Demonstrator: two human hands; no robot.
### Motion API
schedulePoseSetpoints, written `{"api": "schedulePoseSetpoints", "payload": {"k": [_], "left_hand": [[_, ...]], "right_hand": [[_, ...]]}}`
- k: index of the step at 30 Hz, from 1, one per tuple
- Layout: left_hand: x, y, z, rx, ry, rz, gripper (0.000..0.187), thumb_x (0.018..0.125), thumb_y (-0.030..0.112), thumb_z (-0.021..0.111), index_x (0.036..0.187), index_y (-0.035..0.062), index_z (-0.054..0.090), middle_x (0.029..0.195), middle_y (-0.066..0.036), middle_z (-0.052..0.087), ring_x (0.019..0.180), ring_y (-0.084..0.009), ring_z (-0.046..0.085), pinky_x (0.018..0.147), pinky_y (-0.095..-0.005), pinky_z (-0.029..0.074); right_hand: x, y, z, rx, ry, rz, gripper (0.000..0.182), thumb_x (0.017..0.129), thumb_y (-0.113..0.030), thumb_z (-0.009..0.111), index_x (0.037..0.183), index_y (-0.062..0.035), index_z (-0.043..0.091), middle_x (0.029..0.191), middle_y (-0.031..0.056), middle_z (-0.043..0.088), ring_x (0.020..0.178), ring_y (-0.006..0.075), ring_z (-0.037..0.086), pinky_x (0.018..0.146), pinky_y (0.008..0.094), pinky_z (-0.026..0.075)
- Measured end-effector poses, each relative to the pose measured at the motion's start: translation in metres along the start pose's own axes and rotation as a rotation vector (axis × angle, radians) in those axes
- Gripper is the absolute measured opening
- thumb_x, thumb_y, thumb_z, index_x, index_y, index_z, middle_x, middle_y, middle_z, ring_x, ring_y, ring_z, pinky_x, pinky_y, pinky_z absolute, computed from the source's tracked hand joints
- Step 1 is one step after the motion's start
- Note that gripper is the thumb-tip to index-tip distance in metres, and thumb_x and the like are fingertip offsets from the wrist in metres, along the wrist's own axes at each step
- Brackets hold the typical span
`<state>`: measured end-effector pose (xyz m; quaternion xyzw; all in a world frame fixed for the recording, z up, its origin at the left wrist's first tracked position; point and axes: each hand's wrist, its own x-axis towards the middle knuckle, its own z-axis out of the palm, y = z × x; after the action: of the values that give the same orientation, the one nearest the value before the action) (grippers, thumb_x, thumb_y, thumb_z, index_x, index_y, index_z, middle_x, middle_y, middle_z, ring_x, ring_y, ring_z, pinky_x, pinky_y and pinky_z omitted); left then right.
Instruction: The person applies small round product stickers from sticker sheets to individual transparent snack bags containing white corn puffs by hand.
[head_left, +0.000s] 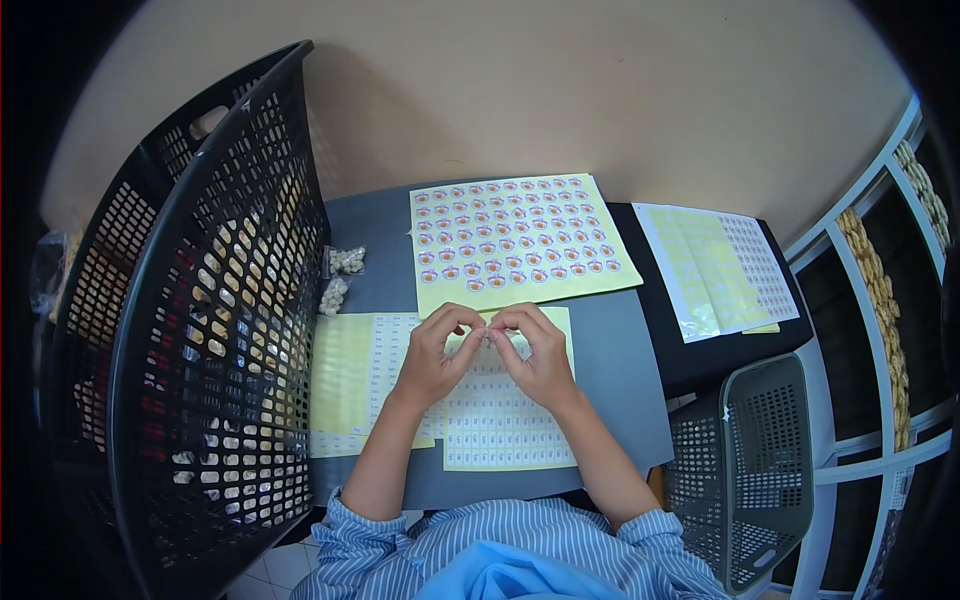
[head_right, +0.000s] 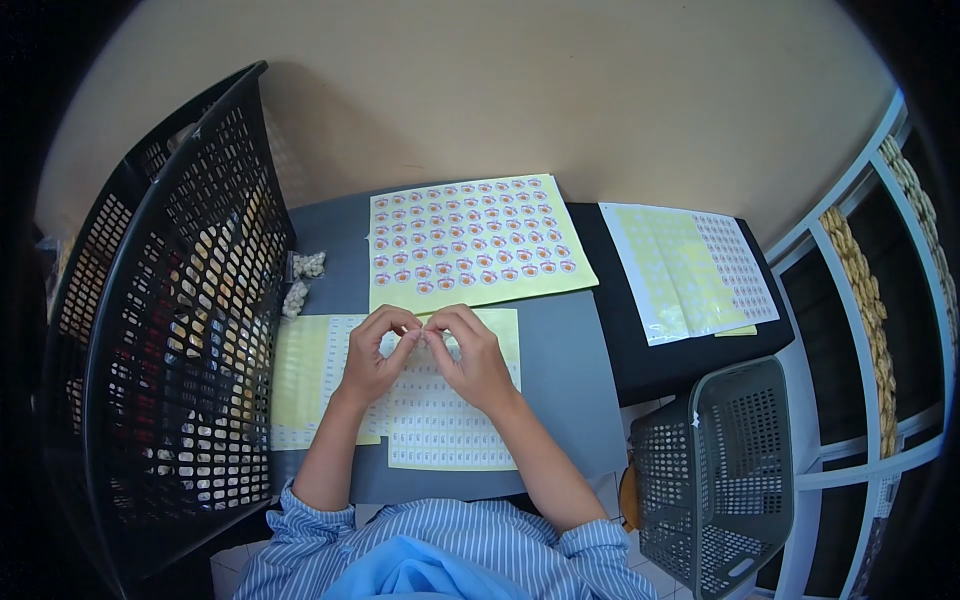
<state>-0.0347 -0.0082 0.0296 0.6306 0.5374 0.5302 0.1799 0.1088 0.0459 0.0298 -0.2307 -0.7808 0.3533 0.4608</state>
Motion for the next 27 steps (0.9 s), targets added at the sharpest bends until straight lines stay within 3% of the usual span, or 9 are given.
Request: {"api": "schedulePoseSetpoints", "payload": {"k": [27], "left_hand": [[0.0008, -0.0004, 0.0035, 0.022, -0.015, 0.027, 0.007, 0.077, 0.001, 0.056, 0.083, 0.0006, 0.054, 0.08, -0.009, 0.057, 0.071, -0.018, 0.057, 0.061, -0.0274, 0.045]], "right_hand": [[-0.0005, 0.0022, -0.0021, -0.04, -0.042, 0.06, 0.009, 0.077, -0.002, 0.057, 0.082, 0.0025, 0.052, 0.084, 0.0114, 0.054, 0.076, 0.0255, 0.056, 0.068, 0.0316, 0.044]]}}
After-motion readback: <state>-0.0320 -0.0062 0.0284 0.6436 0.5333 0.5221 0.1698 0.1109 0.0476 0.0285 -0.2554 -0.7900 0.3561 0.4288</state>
